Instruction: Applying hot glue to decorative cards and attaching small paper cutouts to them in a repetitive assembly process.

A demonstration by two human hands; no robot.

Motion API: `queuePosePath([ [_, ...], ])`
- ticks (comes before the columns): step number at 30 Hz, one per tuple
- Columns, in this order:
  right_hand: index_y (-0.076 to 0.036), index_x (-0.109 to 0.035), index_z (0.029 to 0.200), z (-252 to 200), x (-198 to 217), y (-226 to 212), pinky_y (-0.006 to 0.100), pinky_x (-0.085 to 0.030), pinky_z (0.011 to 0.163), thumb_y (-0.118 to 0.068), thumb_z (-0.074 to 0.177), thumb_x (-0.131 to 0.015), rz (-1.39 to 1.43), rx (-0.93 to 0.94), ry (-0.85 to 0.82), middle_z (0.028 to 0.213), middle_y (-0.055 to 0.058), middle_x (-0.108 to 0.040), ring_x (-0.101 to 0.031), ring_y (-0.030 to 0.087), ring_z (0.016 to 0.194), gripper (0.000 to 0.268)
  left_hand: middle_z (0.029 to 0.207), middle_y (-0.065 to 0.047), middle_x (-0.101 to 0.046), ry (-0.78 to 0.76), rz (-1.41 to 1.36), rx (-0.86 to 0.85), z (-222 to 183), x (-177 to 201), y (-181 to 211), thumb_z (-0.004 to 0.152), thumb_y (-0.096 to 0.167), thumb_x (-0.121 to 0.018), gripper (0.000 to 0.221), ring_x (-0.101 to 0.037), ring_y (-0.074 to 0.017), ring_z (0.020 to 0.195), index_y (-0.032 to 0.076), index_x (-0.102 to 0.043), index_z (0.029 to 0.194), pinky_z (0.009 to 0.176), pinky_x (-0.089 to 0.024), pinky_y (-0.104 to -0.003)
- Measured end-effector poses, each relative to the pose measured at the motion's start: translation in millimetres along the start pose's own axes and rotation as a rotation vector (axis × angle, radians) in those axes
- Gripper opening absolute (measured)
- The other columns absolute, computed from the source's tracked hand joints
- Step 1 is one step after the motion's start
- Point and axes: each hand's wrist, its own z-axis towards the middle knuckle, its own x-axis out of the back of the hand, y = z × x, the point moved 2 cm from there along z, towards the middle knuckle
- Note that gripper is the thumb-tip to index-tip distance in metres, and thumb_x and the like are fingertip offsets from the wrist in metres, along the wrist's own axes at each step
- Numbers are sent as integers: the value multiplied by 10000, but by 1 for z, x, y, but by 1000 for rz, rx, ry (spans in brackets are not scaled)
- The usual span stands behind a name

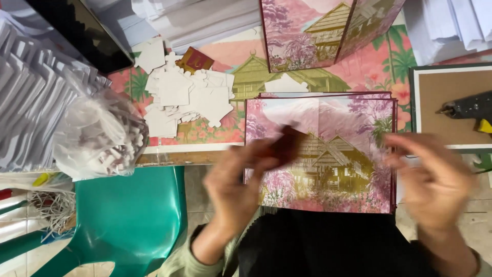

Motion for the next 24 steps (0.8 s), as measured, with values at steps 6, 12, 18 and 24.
queuePosePath([
  [6, -4, -587, 1133, 13, -43, -44, 212, -598, 693, -18, 810, -661, 134, 40, -274, 988, 124, -686, -709, 156, 781, 332, 732, 9, -580, -214, -310, 96, -4, -42, 14, 834, 97, -713, 291, -569, -72, 620, 91, -603, 1103, 646, -553, -195],
  [12, -42, -594, 1070, 15, -53, -28, 150, -490, 425, 6, 829, -679, 84, 72, -308, 826, 51, -675, -562, 54, 495, 261, 743, 22, -614, -270, -122, 103, -8, -55, -7, 883, 172, -635, 164, -516, -90, 521, 145, -650, 1045, 510, -450, -224],
  [18, 42, -640, 1025, 18, -63, -30, 270, -581, 716, 54, 806, -689, -22, 201, -306, 939, 151, -692, -692, 211, 765, 225, 734, -21, -619, -248, 5, -32, -14, -65, -15, 882, 132, -639, 137, -562, -154, 551, 94, -632, 1013, 516, -475, -285],
  [24, 26, -640, 1047, 20, -65, -38, 267, -550, 696, 25, 832, -681, -79, 263, -280, 933, 137, -690, -669, 196, 736, 219, 812, -79, -638, -265, 58, -85, -14, -69, -16, 879, 99, -633, 150, -620, -244, 636, 64, -605, 1022, 585, -512, -338],
])
